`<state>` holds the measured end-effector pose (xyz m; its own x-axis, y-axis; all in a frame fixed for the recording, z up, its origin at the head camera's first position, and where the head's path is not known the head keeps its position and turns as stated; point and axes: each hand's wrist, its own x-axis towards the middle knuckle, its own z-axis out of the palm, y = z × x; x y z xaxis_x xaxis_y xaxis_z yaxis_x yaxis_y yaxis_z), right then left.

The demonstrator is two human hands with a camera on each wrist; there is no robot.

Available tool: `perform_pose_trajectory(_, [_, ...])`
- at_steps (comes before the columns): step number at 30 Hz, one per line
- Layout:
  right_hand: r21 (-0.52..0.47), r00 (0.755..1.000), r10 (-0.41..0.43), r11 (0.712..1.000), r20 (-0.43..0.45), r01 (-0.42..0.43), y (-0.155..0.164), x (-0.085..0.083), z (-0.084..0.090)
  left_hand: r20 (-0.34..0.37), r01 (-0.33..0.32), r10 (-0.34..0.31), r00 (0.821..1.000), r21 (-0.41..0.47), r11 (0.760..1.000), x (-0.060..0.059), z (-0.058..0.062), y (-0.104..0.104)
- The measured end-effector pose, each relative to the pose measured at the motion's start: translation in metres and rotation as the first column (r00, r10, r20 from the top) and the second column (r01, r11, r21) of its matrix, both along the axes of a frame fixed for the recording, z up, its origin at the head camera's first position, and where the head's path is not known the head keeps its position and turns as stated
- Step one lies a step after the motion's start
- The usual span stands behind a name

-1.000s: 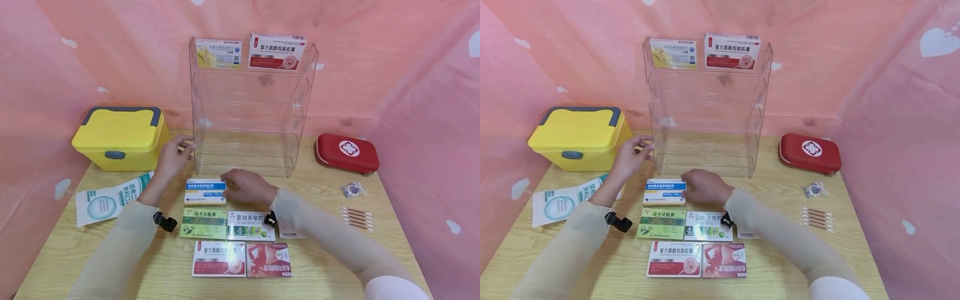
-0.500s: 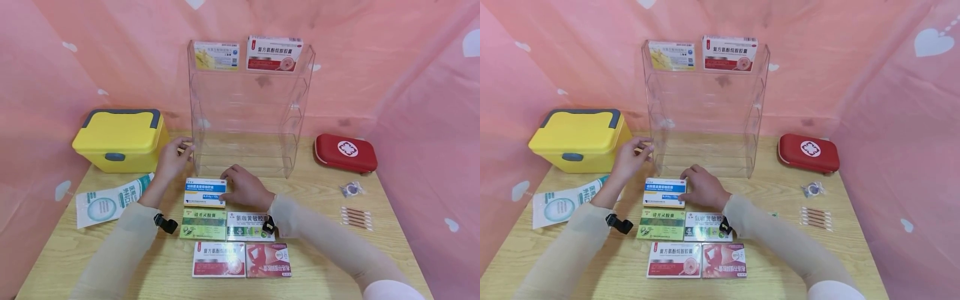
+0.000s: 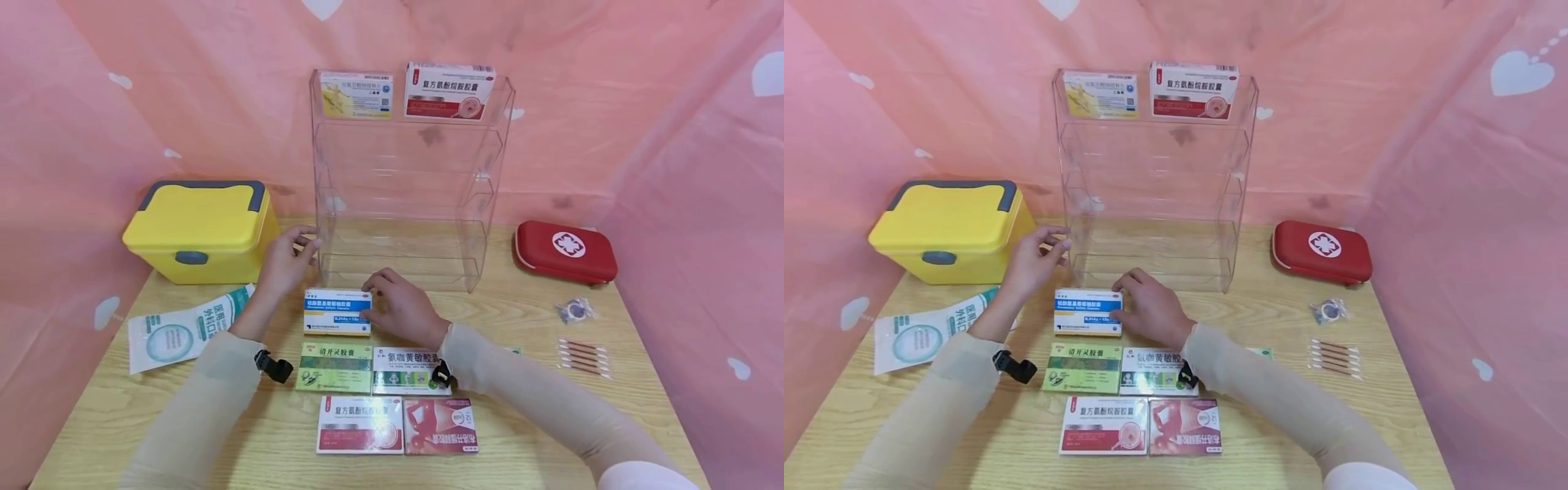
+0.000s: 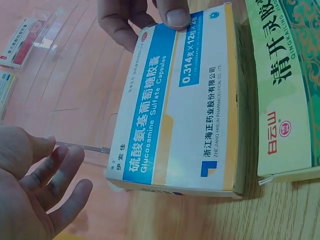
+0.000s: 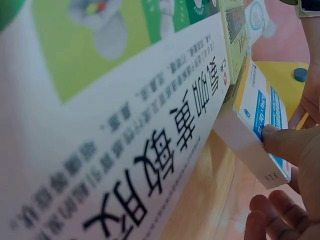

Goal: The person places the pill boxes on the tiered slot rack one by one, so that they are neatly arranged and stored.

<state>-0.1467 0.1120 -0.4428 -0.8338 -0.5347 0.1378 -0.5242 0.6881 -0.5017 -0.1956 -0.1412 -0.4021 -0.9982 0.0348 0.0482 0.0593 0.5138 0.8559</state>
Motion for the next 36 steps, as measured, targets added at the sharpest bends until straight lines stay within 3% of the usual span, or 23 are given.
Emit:
perform_pose_trajectory(5, [-0.025,1.000,-0.004,1.000,-0.017,0.003,0.000,0.000,0.001,-0.001,-0.008,0.008,1.000,-0.012,1.000,0.000,-0.002,0.001])
perform_pose_trajectory(10, [-0.061,1.000,0.004,0.998,0.023,-0.003,0.002,0.004,0.001,0.008,-0.008,0.008,1.000,-0.004,1.000,0.001,-0.003,0.002])
perform_pose_trajectory(15, [-0.172,0.994,0.089,0.982,0.056,-0.078,0.004,0.007,0.000,0.016,-0.007,0.007,1.000,0.000,1.000,0.000,-0.002,0.002])
perform_pose_trajectory(21, [-0.239,0.979,0.206,0.950,0.001,-0.200,0.006,0.011,0.002,0.009,-0.004,0.004,1.000,0.002,1.000,-0.001,0.000,0.001])
perform_pose_trajectory(25, [-0.285,0.975,0.221,0.935,0.011,-0.209,0.011,0.007,0.007,-0.003,0.006,-0.006,1.000,-0.003,1.000,-0.002,0.001,0.001])
perform_pose_trajectory(30, [-0.344,0.976,0.215,0.917,0.004,-0.201,0.027,-0.022,0.042,-0.018,0.041,-0.041,0.999,-0.004,0.999,-0.004,0.000,-0.001])
perform_pose_trajectory(33, [-0.391,0.974,0.203,0.893,-0.098,-0.225,0.036,-0.051,0.079,-0.020,0.045,-0.045,0.999,0.003,0.999,-0.004,0.000,-0.002])
perform_pose_trajectory(36, [-0.456,0.971,0.137,0.864,-0.196,-0.214,0.042,-0.082,0.120,-0.025,0.048,-0.048,0.999,0.001,0.999,-0.005,0.000,-0.004])
